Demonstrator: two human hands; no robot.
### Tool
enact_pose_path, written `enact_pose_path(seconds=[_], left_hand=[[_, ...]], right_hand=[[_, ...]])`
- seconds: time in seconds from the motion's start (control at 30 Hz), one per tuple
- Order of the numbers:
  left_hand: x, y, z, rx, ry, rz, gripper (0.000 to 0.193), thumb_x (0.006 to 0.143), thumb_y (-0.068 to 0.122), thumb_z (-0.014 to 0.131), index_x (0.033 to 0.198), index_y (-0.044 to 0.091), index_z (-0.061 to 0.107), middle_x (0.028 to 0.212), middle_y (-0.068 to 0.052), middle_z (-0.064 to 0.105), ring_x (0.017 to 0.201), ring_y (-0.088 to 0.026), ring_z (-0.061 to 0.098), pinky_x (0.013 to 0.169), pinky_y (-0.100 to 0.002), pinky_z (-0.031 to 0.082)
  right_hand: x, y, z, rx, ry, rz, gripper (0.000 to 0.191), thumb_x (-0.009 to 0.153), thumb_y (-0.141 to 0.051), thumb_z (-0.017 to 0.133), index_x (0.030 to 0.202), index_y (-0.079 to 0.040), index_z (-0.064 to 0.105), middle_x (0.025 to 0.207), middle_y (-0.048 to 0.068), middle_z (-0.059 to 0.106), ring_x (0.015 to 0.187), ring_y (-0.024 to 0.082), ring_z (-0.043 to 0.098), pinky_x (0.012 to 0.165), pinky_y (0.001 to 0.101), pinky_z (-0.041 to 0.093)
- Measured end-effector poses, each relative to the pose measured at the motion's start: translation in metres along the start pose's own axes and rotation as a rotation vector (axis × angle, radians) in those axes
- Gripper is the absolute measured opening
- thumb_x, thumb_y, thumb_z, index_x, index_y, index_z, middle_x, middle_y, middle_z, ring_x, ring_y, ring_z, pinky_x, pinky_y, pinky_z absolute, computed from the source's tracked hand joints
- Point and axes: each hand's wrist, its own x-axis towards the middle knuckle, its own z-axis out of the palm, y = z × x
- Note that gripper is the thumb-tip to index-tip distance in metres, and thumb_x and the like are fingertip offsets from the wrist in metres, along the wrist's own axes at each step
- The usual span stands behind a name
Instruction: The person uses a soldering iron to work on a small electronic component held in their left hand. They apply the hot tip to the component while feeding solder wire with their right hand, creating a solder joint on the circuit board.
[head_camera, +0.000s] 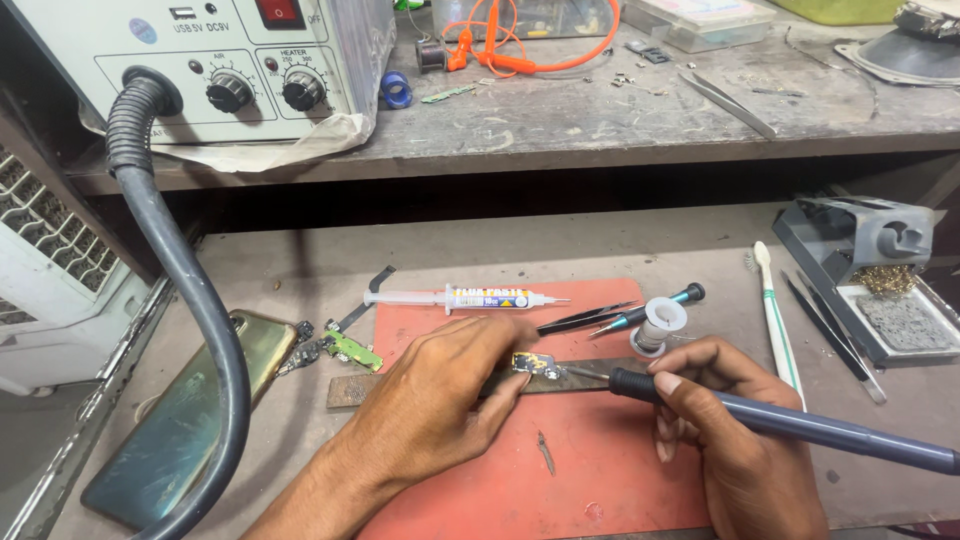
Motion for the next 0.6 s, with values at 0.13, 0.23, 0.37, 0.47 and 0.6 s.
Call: enact_pose_path(seconds=[0.13, 0.23, 0.37, 0.47, 0.6], left_hand=[[0.000, -0.004, 0.003, -0.016, -0.049, -0.009, 0.011, 0.091, 0.008, 0.069, 0.099, 0.002, 0.067, 0.095, -0.012, 0.070, 0.090, -0.032, 0.070, 0.078, -0.040, 0.056], [0.000, -0.008, 0.006, -0.015, -0.041, 0.019, 0.010, 0.092, 0.008, 0.068, 0.100, 0.002, 0.068, 0.095, -0.012, 0.069, 0.090, -0.032, 0.069, 0.078, -0.040, 0.056], [0.000, -0.011, 0.008, -0.013, -0.049, -0.009, 0.011, 0.093, 0.009, 0.068, 0.102, 0.002, 0.068, 0.094, -0.013, 0.069, 0.089, -0.033, 0.069, 0.076, -0.041, 0.056], [0.000, -0.011, 0.007, -0.004, -0.032, 0.007, 0.011, 0.094, 0.009, 0.067, 0.102, 0.002, 0.068, 0.094, -0.013, 0.068, 0.090, -0.033, 0.068, 0.076, -0.042, 0.055], [0.002, -0.014, 0.009, 0.003, -0.025, 0.001, 0.010, 0.093, 0.009, 0.067, 0.101, 0.003, 0.068, 0.093, -0.012, 0.068, 0.089, -0.033, 0.068, 0.076, -0.042, 0.054]], right_hand=[[0.004, 0.005, -0.001, 0.014, -0.010, -0.003, 0.014, 0.090, -0.004, 0.065, 0.095, 0.009, 0.068, 0.064, 0.012, 0.057, 0.052, 0.017, 0.054, 0.046, 0.0319, 0.045], [0.005, 0.007, -0.003, 0.033, -0.029, -0.032, 0.014, 0.092, -0.003, 0.065, 0.097, 0.010, 0.068, 0.065, 0.013, 0.058, 0.053, 0.018, 0.055, 0.047, 0.0320, 0.046], [0.005, 0.005, 0.000, 0.014, 0.016, 0.005, 0.013, 0.088, -0.004, 0.064, 0.092, 0.008, 0.067, 0.062, 0.012, 0.057, 0.050, 0.017, 0.054, 0.044, 0.0318, 0.045], [0.006, 0.004, 0.001, 0.016, 0.017, 0.003, 0.013, 0.088, -0.004, 0.064, 0.092, 0.008, 0.067, 0.062, 0.012, 0.057, 0.050, 0.017, 0.054, 0.044, 0.0319, 0.045], [0.010, 0.010, -0.001, 0.016, 0.017, -0.004, 0.013, 0.088, -0.003, 0.064, 0.093, 0.008, 0.067, 0.062, 0.012, 0.057, 0.050, 0.016, 0.054, 0.044, 0.0315, 0.045]])
